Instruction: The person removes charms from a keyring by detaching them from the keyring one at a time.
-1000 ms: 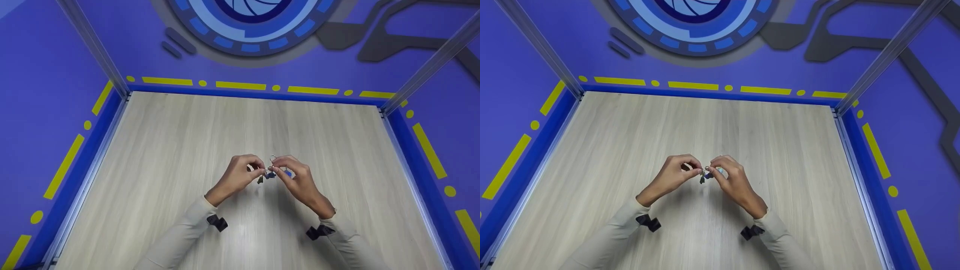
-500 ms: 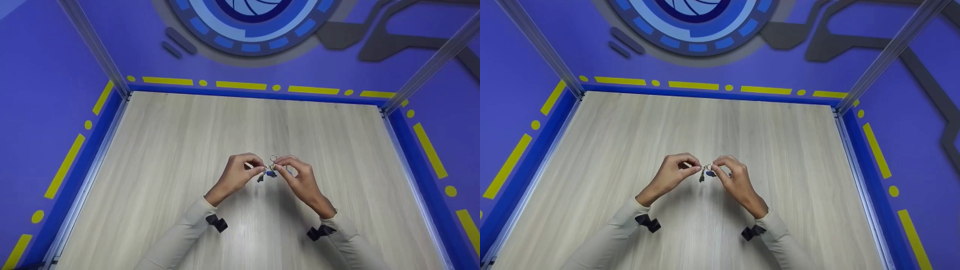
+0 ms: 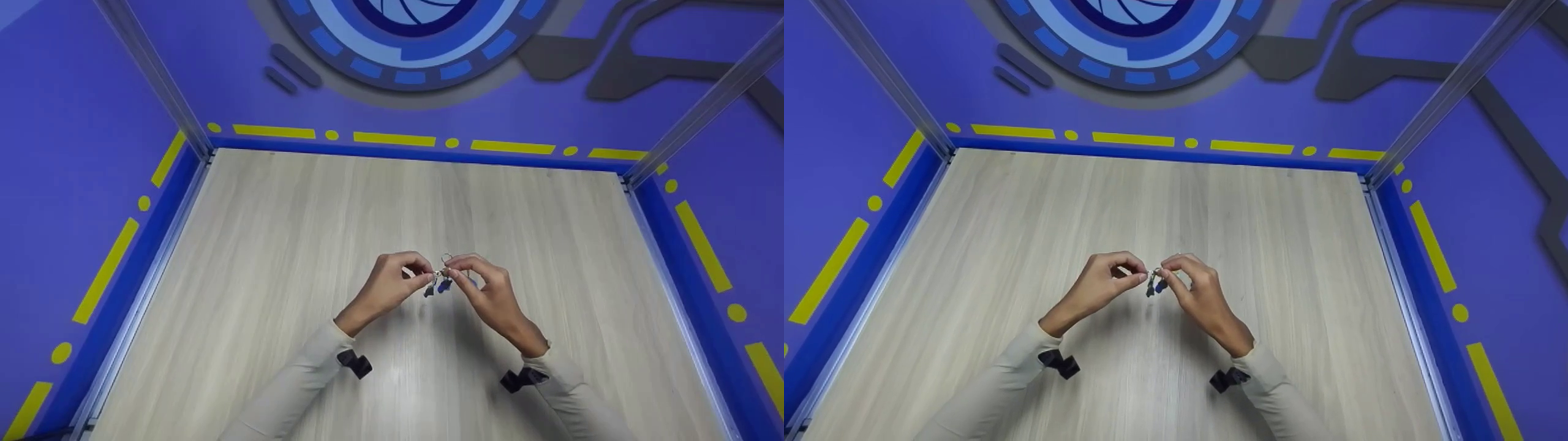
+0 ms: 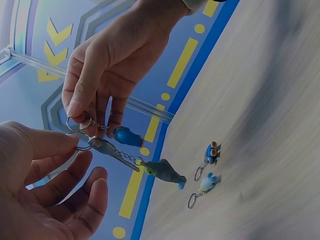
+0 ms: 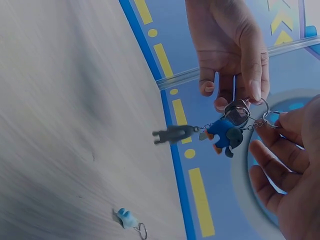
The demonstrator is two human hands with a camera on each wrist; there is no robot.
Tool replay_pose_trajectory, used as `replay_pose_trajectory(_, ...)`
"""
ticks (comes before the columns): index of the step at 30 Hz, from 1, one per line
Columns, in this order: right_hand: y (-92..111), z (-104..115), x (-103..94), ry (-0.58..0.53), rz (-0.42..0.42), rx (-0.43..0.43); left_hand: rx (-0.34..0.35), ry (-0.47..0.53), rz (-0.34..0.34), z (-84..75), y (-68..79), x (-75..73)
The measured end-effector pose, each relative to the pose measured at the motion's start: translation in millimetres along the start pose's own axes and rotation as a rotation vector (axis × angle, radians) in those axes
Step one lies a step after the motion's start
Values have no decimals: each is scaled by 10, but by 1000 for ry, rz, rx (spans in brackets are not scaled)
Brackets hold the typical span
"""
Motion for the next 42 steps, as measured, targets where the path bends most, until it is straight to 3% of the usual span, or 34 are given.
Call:
replay_pose_trajectory(7, -19, 27, 13, 59, -4, -91, 2, -17, 28, -16, -24, 19)
replay_pose_trajectory(13, -16, 33, 15, 70, -16, -104, 9, -33, 2, -5, -9, 9)
replay_pose_trajectory(42, 48, -111, 82, -33, -14, 75, 30, -33, -82, 30, 50, -73)
Point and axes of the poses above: each hand's wrist, its own y-axis away from the middle knuckle, its own x-axis out of the palm, z = x × y, the point moved 4 cm from there along -y, towards the middle knuckle, and after that the axes turned 14 degrees about x, right-handed, at the moved point
